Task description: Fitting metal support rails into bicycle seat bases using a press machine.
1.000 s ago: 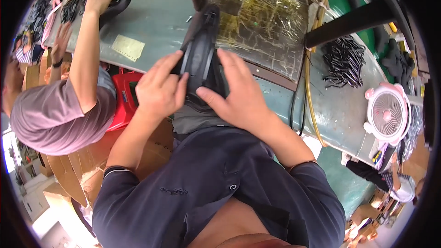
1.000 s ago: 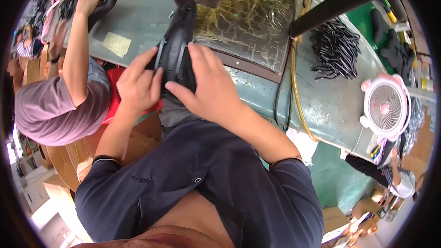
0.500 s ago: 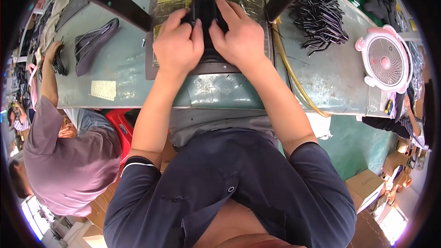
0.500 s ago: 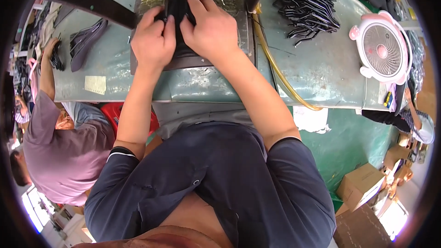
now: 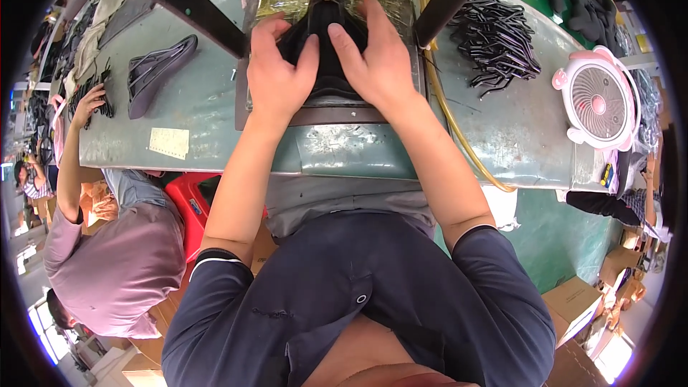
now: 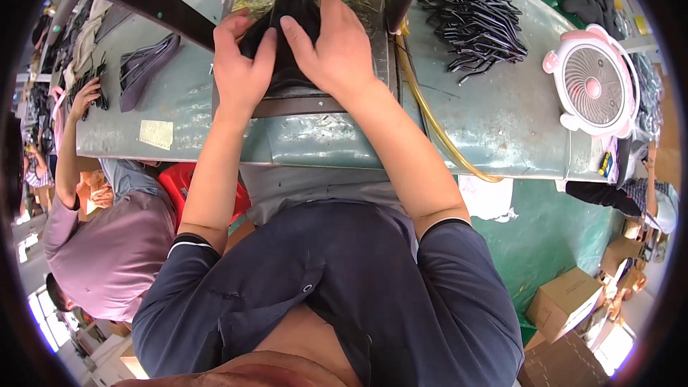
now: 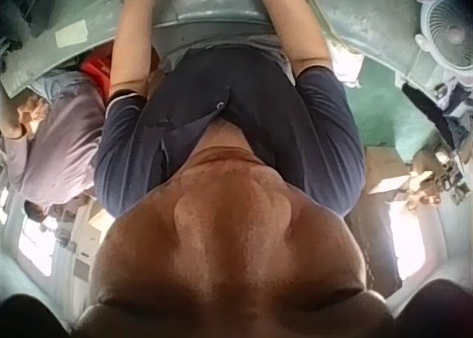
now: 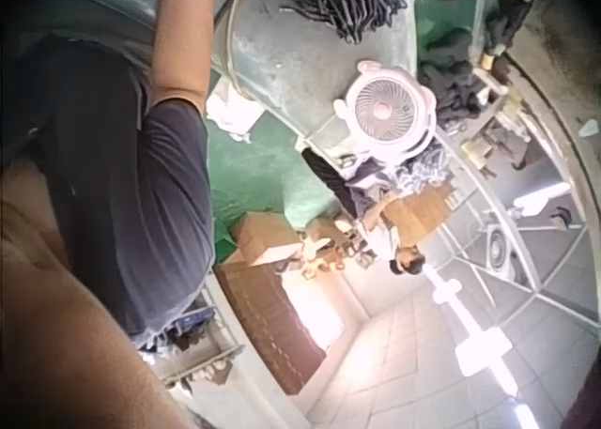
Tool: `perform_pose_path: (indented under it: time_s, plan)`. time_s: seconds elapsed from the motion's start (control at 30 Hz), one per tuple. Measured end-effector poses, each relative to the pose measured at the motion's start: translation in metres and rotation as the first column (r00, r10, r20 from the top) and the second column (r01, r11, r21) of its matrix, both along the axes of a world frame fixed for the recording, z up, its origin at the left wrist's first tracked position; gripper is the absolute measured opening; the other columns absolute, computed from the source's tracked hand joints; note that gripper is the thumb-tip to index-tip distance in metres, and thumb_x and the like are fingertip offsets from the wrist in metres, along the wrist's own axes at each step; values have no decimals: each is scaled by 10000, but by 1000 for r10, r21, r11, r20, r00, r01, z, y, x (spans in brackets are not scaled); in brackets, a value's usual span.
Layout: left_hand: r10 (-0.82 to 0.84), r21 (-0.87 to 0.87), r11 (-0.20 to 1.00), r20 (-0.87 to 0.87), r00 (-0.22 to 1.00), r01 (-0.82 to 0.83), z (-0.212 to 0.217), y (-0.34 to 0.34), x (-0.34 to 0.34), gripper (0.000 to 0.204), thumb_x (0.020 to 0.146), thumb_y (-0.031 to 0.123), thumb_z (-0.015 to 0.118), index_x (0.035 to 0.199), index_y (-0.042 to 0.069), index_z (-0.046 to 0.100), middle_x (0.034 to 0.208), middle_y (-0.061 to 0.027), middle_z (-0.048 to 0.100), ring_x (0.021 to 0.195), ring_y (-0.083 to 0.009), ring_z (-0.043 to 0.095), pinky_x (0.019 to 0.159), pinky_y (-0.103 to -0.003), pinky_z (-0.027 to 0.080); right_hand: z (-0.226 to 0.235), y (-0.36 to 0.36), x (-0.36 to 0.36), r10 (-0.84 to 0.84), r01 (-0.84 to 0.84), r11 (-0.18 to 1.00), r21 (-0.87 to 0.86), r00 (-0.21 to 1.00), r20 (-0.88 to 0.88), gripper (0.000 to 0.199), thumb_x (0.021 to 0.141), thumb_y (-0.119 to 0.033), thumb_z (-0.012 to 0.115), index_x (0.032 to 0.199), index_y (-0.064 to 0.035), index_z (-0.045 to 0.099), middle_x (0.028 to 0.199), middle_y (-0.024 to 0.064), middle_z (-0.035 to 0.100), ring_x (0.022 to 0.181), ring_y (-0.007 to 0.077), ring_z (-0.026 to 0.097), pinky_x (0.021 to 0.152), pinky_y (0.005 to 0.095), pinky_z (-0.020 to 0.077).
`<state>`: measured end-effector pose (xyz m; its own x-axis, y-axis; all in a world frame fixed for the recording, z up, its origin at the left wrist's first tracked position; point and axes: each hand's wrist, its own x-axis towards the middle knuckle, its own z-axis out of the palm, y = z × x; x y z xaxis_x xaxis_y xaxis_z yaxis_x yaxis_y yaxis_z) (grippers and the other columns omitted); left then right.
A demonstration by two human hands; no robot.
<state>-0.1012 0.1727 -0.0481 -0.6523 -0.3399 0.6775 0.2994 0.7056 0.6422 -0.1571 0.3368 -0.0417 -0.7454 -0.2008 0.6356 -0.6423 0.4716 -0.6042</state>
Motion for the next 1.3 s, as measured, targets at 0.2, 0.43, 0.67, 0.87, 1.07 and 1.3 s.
perform_pose_path:
  time_s: [0.2, 0.43, 0.67, 0.87, 1.07, 1.3]
  plan:
    - [90, -44, 996, 338, 937, -80, 33, -13, 14, 542, 819, 278, 873, 1255, 23, 675, 1143, -192, 786, 1072, -360, 771, 947, -423, 598, 9, 40, 3, 205, -165, 958, -232, 966, 158, 506, 954, -89, 640, 1447, 23, 617, 1401, 264, 682, 1280, 473, 658, 1107, 470, 526]
    - [-764, 724, 556, 253, 593, 408, 64, 2, 58, 356, 965, 175, 838, 1228, -5, 681, 1118, -125, 789, 1046, -160, 738, 893, -319, 600, -17, 101, 25, 198, -201, 978, 64, 979, 45, 671, 932, -84, 704, 1575, -44, 517, 1463, 186, 650, 1369, 394, 599, 1202, 493, 451]
    - [64, -164, 986, 220, 973, -28, 40, -144, 72, 228, 971, 132, 803, 1184, 59, 769, 1113, -97, 803, 961, -224, 785, 850, -348, 620, -11, 167, 43, 161, -9, 923, -384, 917, 365, 546, 980, -257, 746, 1385, 65, 573, 1166, 233, 746, 1099, 320, 731, 1064, 460, 548]
    - [717, -888, 404, 159, 679, -219, 6, -331, 92, 767, 847, 315, 892, 1479, 55, 545, 1407, -204, 652, 1310, -422, 619, 1082, -500, 529, 88, 186, -89, 301, 166, 726, -668, 796, 526, 514, 934, -249, 875, 1247, 54, 604, 958, 168, 741, 789, 238, 748, 684, 329, 612]
    - [649, -739, 647, 401, 647, -191, -4, -324, 95, 671, 839, 268, 860, 1398, 35, 570, 1330, -230, 676, 1168, -466, 673, 980, -528, 566, 76, 163, -134, 122, 293, 684, -668, 857, 501, 778, 923, -197, 863, 1506, 160, 492, 1135, 215, 773, 897, 231, 765, 810, 330, 618]
    - [546, -450, 810, 347, 763, -375, 6, -162, 200, 475, 832, 226, 932, 1189, 33, 686, 1034, -136, 706, 914, -297, 685, 839, -409, 562, 32, 147, 15, 72, -25, 963, -269, 984, 165, 362, 939, -111, 795, 1275, 8, 728, 1128, 110, 800, 953, 175, 758, 876, 330, 605]
